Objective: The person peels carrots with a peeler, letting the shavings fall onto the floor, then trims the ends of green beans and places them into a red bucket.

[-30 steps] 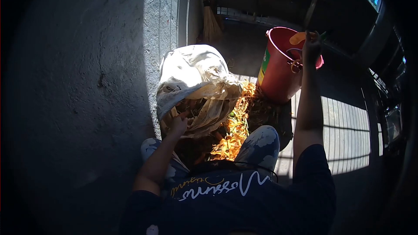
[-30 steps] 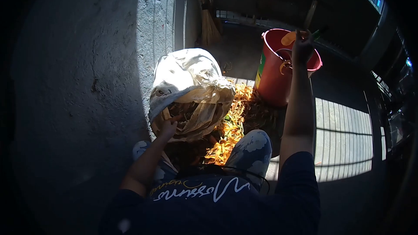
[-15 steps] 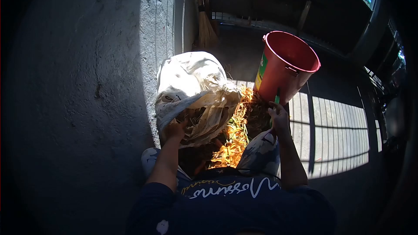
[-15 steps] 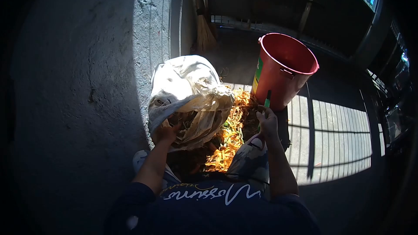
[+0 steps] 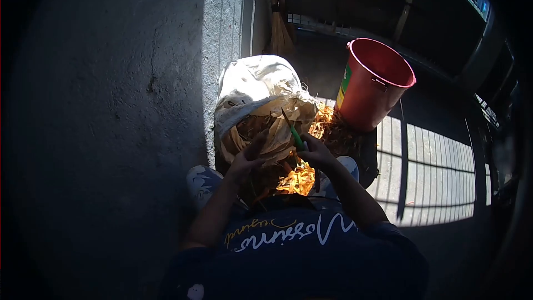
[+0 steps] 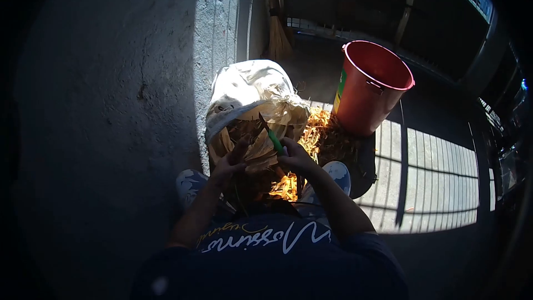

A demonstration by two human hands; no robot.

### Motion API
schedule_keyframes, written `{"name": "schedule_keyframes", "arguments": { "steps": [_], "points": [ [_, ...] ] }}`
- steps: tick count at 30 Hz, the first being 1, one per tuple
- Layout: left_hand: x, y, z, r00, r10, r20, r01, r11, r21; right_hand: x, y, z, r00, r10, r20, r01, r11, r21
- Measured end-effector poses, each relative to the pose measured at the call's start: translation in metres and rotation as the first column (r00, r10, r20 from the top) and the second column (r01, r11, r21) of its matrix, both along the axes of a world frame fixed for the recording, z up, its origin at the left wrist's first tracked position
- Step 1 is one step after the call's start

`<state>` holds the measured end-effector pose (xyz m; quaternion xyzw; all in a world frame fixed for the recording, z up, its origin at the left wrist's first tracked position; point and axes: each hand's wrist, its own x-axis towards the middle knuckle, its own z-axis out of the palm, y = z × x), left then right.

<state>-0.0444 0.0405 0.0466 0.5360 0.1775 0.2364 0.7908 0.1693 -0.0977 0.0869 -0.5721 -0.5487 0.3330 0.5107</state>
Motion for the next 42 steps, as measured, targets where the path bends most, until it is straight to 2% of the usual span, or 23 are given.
{"name": "schedule_keyframes", "arguments": {
  "steps": [1, 2, 3, 4, 6, 11, 16, 18, 19, 20, 22, 24, 26, 28, 30, 31, 32, 34, 36, 37, 38, 39, 42],
  "points": [
    [-0.002, -0.006, 0.007, 0.984, 0.118, -0.134, -0.084, 0.967, 0.239, -0.012, -0.001, 0.003, 0.998, -0.053, 0.046, 0.05, 0.997, 0.05],
    [-0.004, -0.012, 0.015, 0.937, 0.261, -0.232, -0.126, 0.872, 0.473, -0.022, -0.002, 0.009, 0.998, -0.051, 0.047, 0.048, 0.997, 0.056],
    [-0.009, -0.025, 0.041, 0.867, 0.373, -0.329, -0.11, 0.79, 0.604, -0.03, -0.003, 0.016, 0.988, -0.003, 0.157, 0.016, 0.997, -0.081],
    [-0.013, -0.024, 0.036, 0.868, 0.375, -0.325, -0.112, 0.786, 0.608, -0.04, -0.005, 0.023, 0.964, 0.056, 0.258, 0.002, 0.976, -0.219],
    [-0.019, -0.023, 0.031, 0.843, 0.438, -0.312, -0.127, 0.727, 0.674, -0.052, -0.011, 0.029, 0.983, 0.051, 0.174, -0.011, 0.975, -0.223],
    [-0.028, -0.035, 0.034, 0.866, 0.417, -0.276, -0.143, 0.735, 0.663, -0.063, -0.011, 0.007, 0.993, 0.104, 0.06, -0.089, 0.972, -0.217],
    [-0.025, -0.04, 0.028, 0.875, 0.389, -0.289, -0.139, 0.773, 0.619, -0.065, -0.015, 0.012, 0.992, 0.09, 0.092, -0.069, 0.974, -0.216],
    [-0.02, -0.035, 0.008, 0.95, 0.252, -0.185, -0.146, 0.881, 0.451, -0.055, -0.012, -0.008, 0.999, -0.021, 0.043, 0.034, 0.947, -0.319],
    [-0.02, -0.042, 0.022, 0.951, 0.247, -0.184, -0.141, 0.881, 0.452, -0.029, 0.0, -0.059, 0.989, -0.063, 0.132, 0.099, 0.953, -0.285],
    [-0.024, -0.053, 0.048, 0.958, 0.244, -0.15, -0.132, 0.841, 0.524, -0.027, -0.011, -0.057, 0.989, -0.07, 0.132, 0.105, 0.954, -0.279],
    [-0.015, -0.051, 0.068, 0.962, 0.258, -0.091, -0.157, 0.791, 0.592, -0.019, -0.027, -0.041, 0.978, -0.201, -0.048, 0.16, 0.886, -0.435],
    [-0.011, -0.042, 0.068, 0.863, 0.348, -0.367, -0.129, 0.854, 0.505, -0.009, -0.022, -0.055, 0.968, -0.224, -0.11, 0.151, 0.877, -0.455],
    [-0.009, -0.028, 0.034, 0.873, 0.339, -0.35, -0.091, 0.819, 0.566, -0.012, -0.016, -0.045, 0.884, -0.305, -0.355, 0.177, 0.92, -0.35],
    [-0.004, -0.029, 0.027, 0.884, 0.322, -0.34, -0.042, 0.777, 0.628, -0.02, -0.011, -0.028, 0.879, -0.263, -0.397, 0.115, 0.926, -0.36],
    [0.006, -0.031, 0.038, 0.828, 0.303, -0.472, 0.132, 0.713, 0.689, -0.034, -0.003, -0.017, 0.953, -0.086, -0.289, 0.05, 0.99, -0.129],
    [0.009, -0.029, 0.042, 0.827, 0.305, -0.472, 0.134, 0.709, 0.692, -0.037, -0.003, -0.005, 0.992, -0.063, -0.106, 0.042, 0.981, -0.192],
    [0.012, -0.028, 0.046, 0.847, 0.278, -0.454, 0.147, 0.698, 0.701, -0.039, 0.0, -0.007, 0.992, -0.061, -0.106, 0.041, 0.981, -0.188],
    [0.014, -0.022, 0.042, 0.864, 0.253, -0.435, 0.156, 0.687, 0.709, -0.045, 0.002, -0.004, 0.976, -0.097, -0.193, 0.094, 0.995, -0.025],
    [0.013, -0.016, 0.033, 0.987, 0.054, -0.148, 0.007, 0.925, 0.38, -0.045, -0.006, 0.006, 0.978, -0.089, -0.188, 0.068, 0.991, -0.115],
    [0.008, -0.015, 0.033, 0.987, 0.055, -0.154, 0.008, 0.925, 0.38, -0.046, -0.009, 0.011, 0.962, -0.078, -0.261, 0.048, 0.992, -0.12],
    [0.002, -0.015, 0.034, 0.994, -0.107, -0.018, 0.108, 0.991, 0.079, -0.047, -0.012, 0.015, 0.94, -0.067, -0.333, 0.027, 0.992, -0.124],
    [-0.001, -0.016, 0.036, 0.964, -0.213, 0.162, 0.245, 0.946, -0.211, -0.046, -0.014, 0.018, 0.933, -0.051, -0.357, 0.006, 0.992, -0.125],
    [-0.001, -0.021, 0.023, 0.95, -0.159, 0.27, 0.233, 0.934, -0.27, -0.04, -0.013, 0.009, 0.966, -0.084, -0.244, 0.037, 0.981, -0.191]
  ]
}}
